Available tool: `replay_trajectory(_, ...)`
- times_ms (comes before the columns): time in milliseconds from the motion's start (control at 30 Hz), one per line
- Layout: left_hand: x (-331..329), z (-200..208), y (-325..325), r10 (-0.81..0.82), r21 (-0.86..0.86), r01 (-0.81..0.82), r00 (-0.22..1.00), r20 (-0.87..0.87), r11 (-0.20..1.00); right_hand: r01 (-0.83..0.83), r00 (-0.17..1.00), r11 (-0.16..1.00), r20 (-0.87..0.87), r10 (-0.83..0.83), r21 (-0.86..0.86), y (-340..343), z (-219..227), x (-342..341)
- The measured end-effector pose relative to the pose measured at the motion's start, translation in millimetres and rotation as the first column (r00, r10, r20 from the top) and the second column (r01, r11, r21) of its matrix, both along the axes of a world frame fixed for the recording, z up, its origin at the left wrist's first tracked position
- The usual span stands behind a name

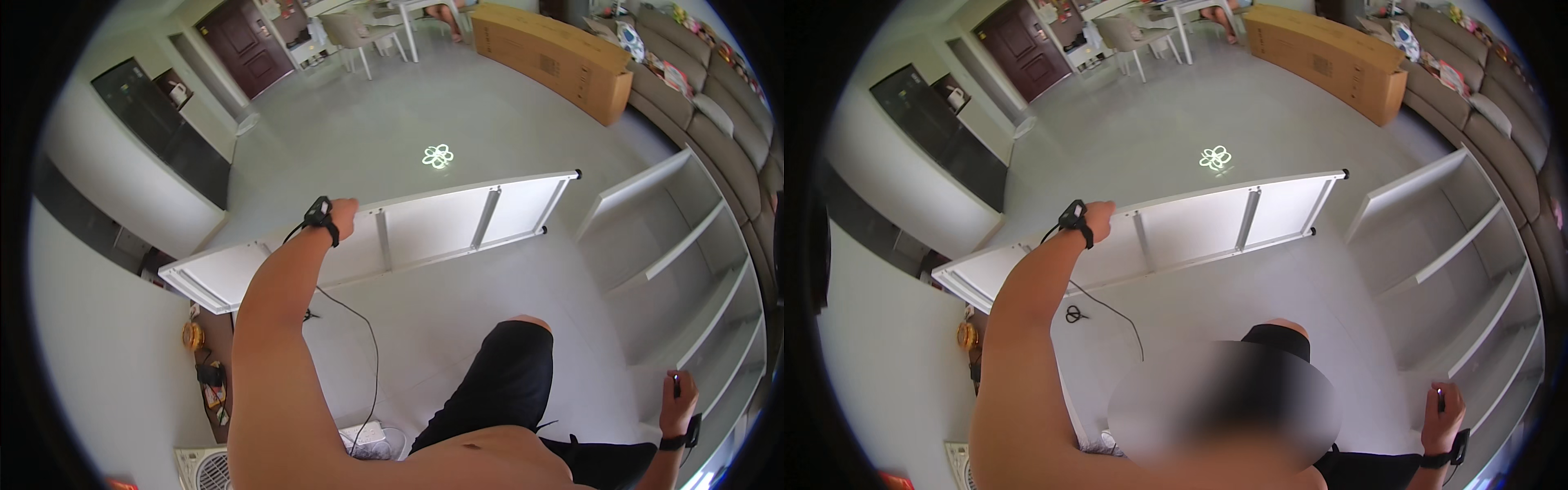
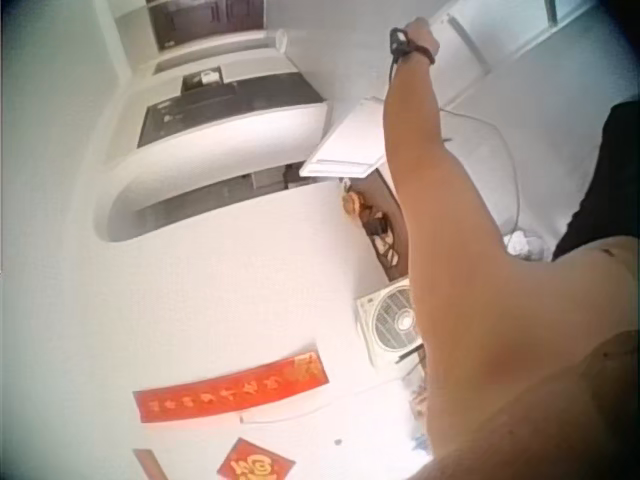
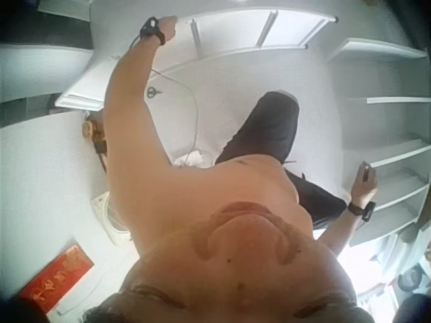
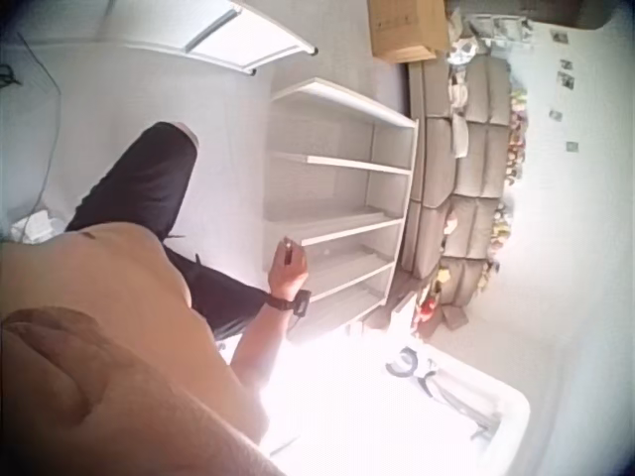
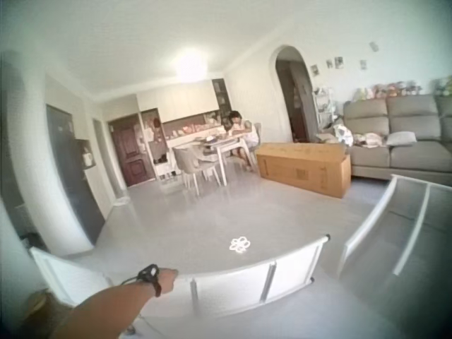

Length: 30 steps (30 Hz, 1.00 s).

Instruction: Assembling a white bookshelf by attaching side panels and screwing in fasteners.

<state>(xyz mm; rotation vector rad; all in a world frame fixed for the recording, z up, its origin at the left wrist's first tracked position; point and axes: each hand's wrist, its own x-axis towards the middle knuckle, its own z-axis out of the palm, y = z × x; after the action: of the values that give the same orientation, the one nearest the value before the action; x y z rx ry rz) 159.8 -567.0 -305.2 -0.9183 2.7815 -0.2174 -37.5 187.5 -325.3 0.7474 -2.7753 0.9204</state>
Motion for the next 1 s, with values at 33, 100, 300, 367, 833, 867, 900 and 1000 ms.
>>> replay_trajectory(33,3,9,5,-0.008,-0.01,0.008,1.0,0.017,1.0,-0.015,1.0,1.0,0.009,0.016,-0.025,0,1,4)
replay_trajectory(100,6,17,12,0.001,-0.021,-0.001,1.0,-0.002,1.0,-0.036,0.999,0.998,0.015,0.037,-0.055,10,-2,15)
replay_trajectory(300,3,18,49,0.029,0.007,-0.029,0.998,-0.053,1.0,-0.076,0.991,0.994,0.105,0.083,-0.074,23,12,60)
replay_trajectory(367,27,6,43,0.017,-0.047,-0.021,0.996,-0.093,0.999,-0.112,0.988,0.989,0.095,0.121,-0.1,9,20,83)
replay_trajectory(833,56,-131,93,0.2,0.151,-0.169,0.953,-0.226,0.974,-0.112,0.974,0.986,0.181,0.134,-0.124,-2,5,208)
replay_trajectory(867,56,-139,93,0.187,0.16,-0.154,0.957,-0.222,0.975,-0.113,0.973,0.986,0.186,0.134,-0.12,-7,5,215)
replay_trajectory(900,55,-148,94,0.206,0.193,-0.166,0.956,-0.209,0.967,-0.099,0.969,0.99,0.216,0.119,-0.1,-11,6,221)
replay_trajectory(1000,60,-164,83,0.233,0.229,-0.186,0.952,-0.197,0.956,-0.095,0.966,0.989,0.23,0.118,-0.109,-30,7,232)
